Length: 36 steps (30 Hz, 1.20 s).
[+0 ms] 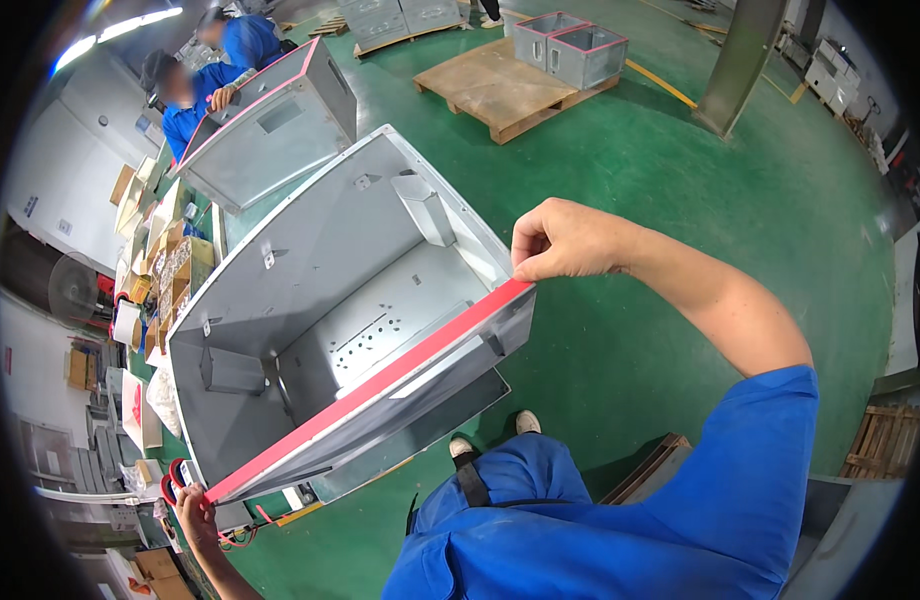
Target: Apply red sealant or gasket tape to the rim of a metal electrical enclosure.
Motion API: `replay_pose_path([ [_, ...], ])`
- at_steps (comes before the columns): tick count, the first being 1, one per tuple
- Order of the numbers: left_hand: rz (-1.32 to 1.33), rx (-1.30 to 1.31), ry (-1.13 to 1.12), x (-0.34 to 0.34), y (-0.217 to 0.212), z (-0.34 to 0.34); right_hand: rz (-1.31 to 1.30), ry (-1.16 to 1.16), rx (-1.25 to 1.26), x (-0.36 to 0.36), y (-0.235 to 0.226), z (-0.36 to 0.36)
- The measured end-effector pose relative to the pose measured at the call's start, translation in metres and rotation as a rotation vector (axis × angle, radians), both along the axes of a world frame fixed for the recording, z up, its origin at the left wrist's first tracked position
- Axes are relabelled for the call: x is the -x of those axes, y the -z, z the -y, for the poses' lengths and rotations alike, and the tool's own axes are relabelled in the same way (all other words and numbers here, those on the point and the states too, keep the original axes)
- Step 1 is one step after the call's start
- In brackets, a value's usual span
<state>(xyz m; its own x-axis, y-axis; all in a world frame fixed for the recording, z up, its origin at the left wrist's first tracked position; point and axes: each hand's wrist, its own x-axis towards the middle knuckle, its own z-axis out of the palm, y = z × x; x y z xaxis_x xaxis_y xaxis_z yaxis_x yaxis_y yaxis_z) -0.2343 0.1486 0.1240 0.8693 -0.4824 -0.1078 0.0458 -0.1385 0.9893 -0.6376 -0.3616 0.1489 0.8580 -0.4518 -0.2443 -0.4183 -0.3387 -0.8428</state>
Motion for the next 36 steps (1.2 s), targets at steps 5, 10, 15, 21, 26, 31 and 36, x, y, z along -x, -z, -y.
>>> replay_pose_path([
  [5,-0.002,0.000,-0.026,-0.001,0.002,-0.002,-0.005,0.002,-0.013,0.000,0.000,0.001],
  [10,0.004,0.012,-0.028,-0.002,0.004,-0.004,-0.021,0.004,-0.010,0.000,-0.001,0.001],
  [15,-0.006,0.019,0.032,-0.006,0.004,-0.007,-0.013,0.006,-0.017,0.000,0.001,0.001],
  [21,-0.010,0.026,0.053,-0.003,0.002,-0.006,-0.013,0.015,-0.016,0.001,0.002,0.001],
  [26,-0.034,0.012,0.012,-0.007,0.005,-0.010,0.016,-0.020,0.072,0.000,0.003,-0.002],
  [31,-0.011,0.016,-0.024,-0.010,0.010,-0.012,0.147,0.130,-0.089,0.005,0.012,-0.009],
  [36,0.021,-0.009,-0.119,-0.002,0.008,-0.003,0.207,0.347,-0.303,0.010,0.022,-0.018],
])
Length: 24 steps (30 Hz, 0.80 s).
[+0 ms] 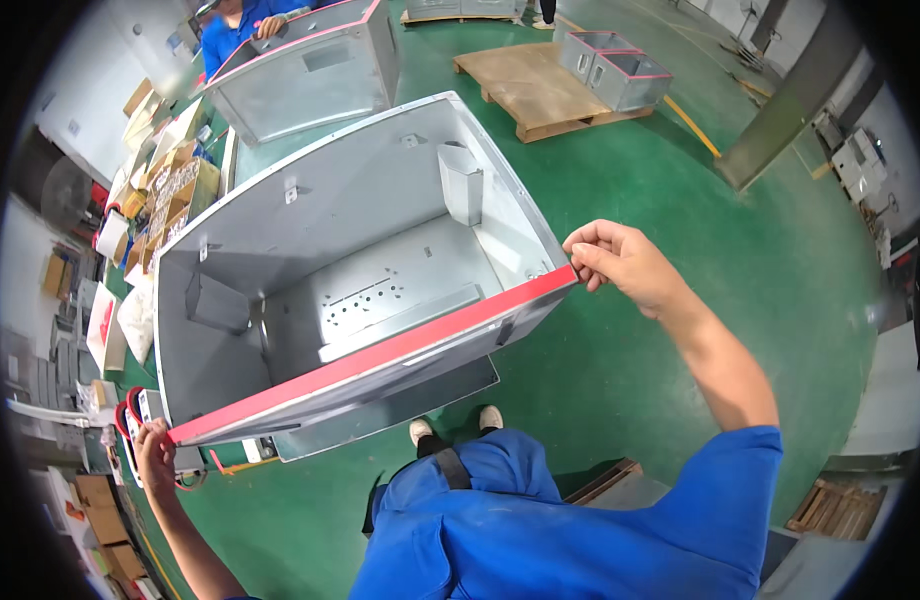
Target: Apply red sealant or gasket tape to the rim of a metal electrical enclosure.
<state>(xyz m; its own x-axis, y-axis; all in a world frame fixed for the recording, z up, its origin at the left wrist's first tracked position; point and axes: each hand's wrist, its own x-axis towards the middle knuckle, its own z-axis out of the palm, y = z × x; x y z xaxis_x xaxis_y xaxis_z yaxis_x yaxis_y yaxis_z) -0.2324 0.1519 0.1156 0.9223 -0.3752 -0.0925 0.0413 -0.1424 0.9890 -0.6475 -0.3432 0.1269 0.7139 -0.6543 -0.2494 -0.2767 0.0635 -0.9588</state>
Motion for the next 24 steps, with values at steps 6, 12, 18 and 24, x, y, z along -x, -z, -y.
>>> replay_pose_path([
  [6,-0.030,-0.029,0.049,-0.009,0.007,-0.013,0.037,0.081,-0.012,-0.006,0.012,-0.016],
  [12,-0.022,0.035,0.093,-0.013,0.014,-0.017,0.084,0.094,-0.035,-0.007,0.015,-0.018],
  [18,-0.035,0.098,0.144,-0.006,0.010,-0.009,0.096,0.112,-0.022,-0.008,0.015,-0.022],
  [24,-0.040,0.110,0.165,-0.006,0.009,-0.010,0.102,0.123,-0.022,-0.009,0.016,-0.023],
])
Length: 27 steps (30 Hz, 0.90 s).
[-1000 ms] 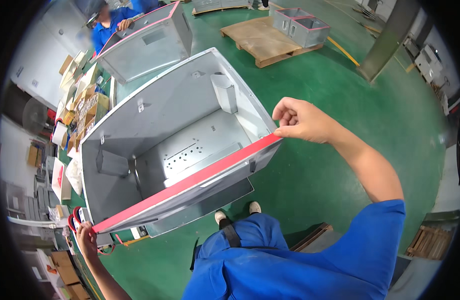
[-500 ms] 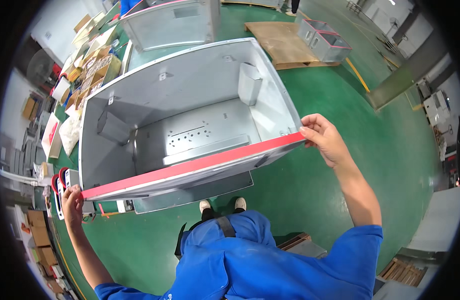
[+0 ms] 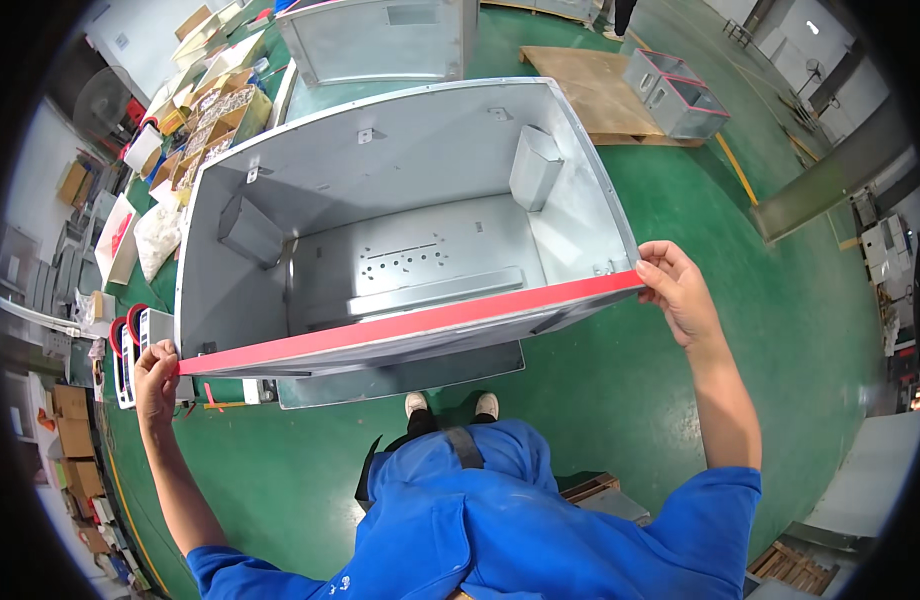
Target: Apply red sealant or gasket tape to the rim of a metal electrical enclosure.
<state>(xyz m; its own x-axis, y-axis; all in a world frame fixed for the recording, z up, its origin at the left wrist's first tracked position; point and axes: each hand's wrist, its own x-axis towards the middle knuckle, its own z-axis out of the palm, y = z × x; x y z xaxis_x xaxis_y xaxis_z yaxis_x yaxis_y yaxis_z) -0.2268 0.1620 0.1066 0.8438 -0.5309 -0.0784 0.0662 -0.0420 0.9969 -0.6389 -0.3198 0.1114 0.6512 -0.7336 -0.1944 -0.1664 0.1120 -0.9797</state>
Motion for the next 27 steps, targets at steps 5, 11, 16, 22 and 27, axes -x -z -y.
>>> replay_pose_path([
  [5,0.013,-0.016,-0.011,0.003,-0.001,0.002,0.002,-0.002,-0.007,0.000,0.001,0.000],
  [11,0.057,-0.046,0.006,0.001,0.001,0.001,0.015,0.007,-0.012,0.001,0.004,0.001],
  [16,0.082,-0.061,-0.017,0.003,0.001,0.003,0.019,0.029,0.002,-0.001,0.004,-0.002],
  [22,0.103,-0.089,-0.022,0.006,0.000,0.006,0.083,0.078,0.385,-0.001,0.013,-0.004],
  [27,0.104,-0.108,-0.015,0.011,-0.003,0.010,-0.090,-0.040,1.231,-0.019,-0.008,-0.042],
])
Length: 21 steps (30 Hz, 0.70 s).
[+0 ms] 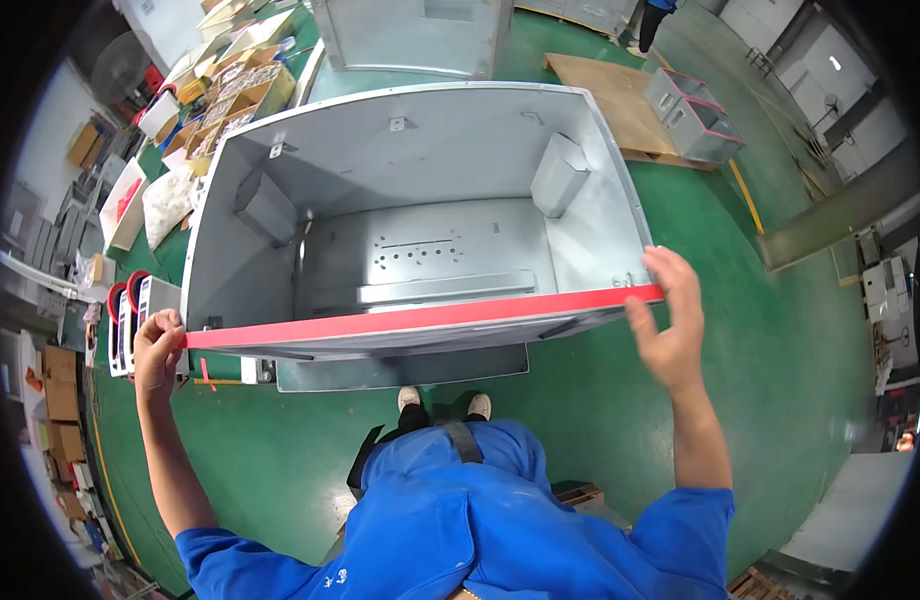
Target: Apply red sealant or gasket tape to the rim of a metal electrical enclosure.
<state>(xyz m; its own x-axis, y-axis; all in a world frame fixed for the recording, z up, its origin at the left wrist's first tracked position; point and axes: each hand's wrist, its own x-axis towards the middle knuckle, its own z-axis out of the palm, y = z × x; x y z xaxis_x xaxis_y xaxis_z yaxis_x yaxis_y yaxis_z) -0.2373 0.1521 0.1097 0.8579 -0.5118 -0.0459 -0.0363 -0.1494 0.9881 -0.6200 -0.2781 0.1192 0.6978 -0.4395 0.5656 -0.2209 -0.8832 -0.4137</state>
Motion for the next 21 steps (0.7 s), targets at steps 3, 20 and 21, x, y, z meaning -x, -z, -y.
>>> replay_pose_path([
  [3,-0.011,0.006,-0.052,0.001,0.002,-0.004,-0.090,-0.172,0.130,-0.021,0.005,-0.027],
  [20,-0.086,0.021,-0.065,0.008,-0.009,0.002,-0.182,-0.233,0.371,-0.051,0.023,-0.064],
  [21,-0.084,0.017,-0.074,0.008,-0.010,0.000,-0.181,-0.235,0.369,-0.051,0.023,-0.064],
])
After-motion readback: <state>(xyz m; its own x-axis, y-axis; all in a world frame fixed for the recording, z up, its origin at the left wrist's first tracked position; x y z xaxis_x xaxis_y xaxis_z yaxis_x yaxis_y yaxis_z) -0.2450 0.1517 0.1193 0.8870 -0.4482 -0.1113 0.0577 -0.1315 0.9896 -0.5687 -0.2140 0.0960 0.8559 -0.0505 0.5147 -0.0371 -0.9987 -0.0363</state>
